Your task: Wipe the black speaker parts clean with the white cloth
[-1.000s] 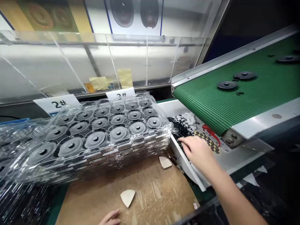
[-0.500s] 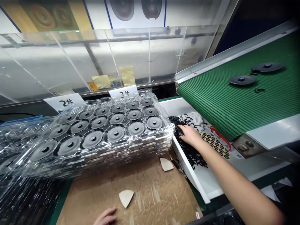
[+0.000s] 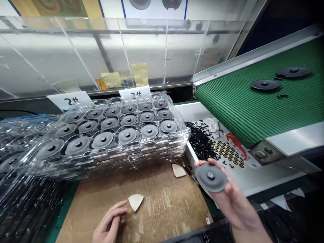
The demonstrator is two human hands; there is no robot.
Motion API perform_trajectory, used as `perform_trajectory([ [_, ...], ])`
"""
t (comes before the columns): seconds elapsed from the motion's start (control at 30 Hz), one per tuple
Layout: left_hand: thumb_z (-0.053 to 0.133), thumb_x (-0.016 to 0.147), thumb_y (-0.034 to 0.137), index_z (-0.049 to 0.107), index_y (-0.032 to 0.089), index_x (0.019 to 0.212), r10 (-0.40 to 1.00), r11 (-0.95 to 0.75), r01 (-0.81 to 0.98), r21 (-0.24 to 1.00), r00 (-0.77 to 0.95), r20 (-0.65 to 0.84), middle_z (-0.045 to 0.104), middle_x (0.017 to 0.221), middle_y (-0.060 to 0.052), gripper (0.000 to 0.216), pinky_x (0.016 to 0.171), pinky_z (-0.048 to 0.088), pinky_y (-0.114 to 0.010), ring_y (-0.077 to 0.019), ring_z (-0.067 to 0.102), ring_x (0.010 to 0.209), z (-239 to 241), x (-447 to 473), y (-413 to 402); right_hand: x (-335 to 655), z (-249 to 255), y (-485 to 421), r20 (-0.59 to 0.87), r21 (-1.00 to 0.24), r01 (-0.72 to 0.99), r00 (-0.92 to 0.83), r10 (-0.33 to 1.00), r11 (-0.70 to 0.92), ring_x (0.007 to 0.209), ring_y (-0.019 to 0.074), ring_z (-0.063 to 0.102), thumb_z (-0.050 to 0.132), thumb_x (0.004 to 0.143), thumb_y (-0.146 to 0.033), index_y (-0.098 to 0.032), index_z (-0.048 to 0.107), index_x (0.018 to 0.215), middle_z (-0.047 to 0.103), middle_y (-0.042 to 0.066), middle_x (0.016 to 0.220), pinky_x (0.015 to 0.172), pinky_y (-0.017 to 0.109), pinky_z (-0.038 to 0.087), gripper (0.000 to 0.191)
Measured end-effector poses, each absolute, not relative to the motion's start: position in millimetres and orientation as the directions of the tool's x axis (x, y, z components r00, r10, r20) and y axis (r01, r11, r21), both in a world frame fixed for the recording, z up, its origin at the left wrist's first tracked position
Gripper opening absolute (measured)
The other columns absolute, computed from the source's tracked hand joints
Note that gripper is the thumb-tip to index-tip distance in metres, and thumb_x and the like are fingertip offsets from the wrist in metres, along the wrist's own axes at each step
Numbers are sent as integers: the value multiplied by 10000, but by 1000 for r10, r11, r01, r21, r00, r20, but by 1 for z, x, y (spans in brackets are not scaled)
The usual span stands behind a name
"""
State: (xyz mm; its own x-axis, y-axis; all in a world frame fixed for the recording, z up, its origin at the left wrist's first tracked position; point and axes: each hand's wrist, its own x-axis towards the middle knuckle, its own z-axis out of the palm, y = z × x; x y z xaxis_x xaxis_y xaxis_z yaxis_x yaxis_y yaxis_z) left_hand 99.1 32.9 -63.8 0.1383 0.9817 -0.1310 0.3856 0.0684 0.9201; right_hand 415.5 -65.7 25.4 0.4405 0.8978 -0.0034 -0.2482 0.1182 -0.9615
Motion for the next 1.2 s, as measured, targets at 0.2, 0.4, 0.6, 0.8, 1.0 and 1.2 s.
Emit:
perform_trajectory([
  [0.2, 745, 565, 434, 525, 306, 1176, 857, 387, -328, 862, 474, -205, 542, 1284, -89, 662, 889, 468, -335, -269, 535, 1123, 6, 172, 9, 309, -8, -51, 127, -936, -230, 484, 866, 265, 1156, 300, 499, 604, 705, -556, -279, 425, 1237, 478, 129, 1313, 882, 433, 483, 626],
  [0.4, 827, 418, 373, 574, 274, 1113, 841, 487, -431, 760, 467, -273, 571, 1244, -86, 746, 1026, 333, -382, -296, 438, 1218, 18, 153, 6, 239, -31, -44, 203, -968, -45, 426, 882, 245, 1207, 293, 445, 502, 741, -614, -282, 316, 1338, 417, 118, 1367, 918, 440, 466, 708],
  [0.6, 809, 482, 356, 514, 271, 1177, 851, 517, -528, 674, 404, -336, 575, 1223, -104, 760, 963, 394, -360, -299, 497, 1157, 16, 104, 16, 207, -22, -38, 226, -941, 318, 324, 919, 119, 1290, 306, 313, 297, 833, -628, -243, 321, 1353, 343, 102, 1402, 1013, 489, 337, 648],
  [0.8, 801, 506, 339, 526, 283, 1170, 856, 516, -621, 590, 353, -378, 551, 1254, -77, 720, 1044, 296, -416, -305, 462, 1194, 9, 66, 24, 228, -65, -7, 106, -700, 697, 314, 943, -153, 821, 199, 613, 417, 879, -386, -219, 450, 1266, 464, 134, 1170, 707, 382, 531, 423],
  [1.0, 798, 519, 328, 508, 288, 1200, 815, 579, -584, 569, 389, -430, 481, 1332, -105, 741, 997, 359, -405, -313, 477, 1176, -2, 45, 27, 217, -97, 4, 121, -695, 719, 113, 986, 3, 895, 220, 603, 467, 848, -345, -221, 648, 972, 591, 90, 1006, 735, 362, 523, 252],
  [1.2, 671, 707, 298, 522, 231, 1191, 748, 647, -648, 401, 439, -497, 490, 1328, -108, 511, 999, 365, -385, -279, 497, 1165, -10, 41, 38, 215, -39, 26, 67, -745, 667, 84, 994, -7, 594, 129, 587, 534, 825, -297, -236, 649, 957, 627, 11, 753, 523, 227, 486, 185],
])
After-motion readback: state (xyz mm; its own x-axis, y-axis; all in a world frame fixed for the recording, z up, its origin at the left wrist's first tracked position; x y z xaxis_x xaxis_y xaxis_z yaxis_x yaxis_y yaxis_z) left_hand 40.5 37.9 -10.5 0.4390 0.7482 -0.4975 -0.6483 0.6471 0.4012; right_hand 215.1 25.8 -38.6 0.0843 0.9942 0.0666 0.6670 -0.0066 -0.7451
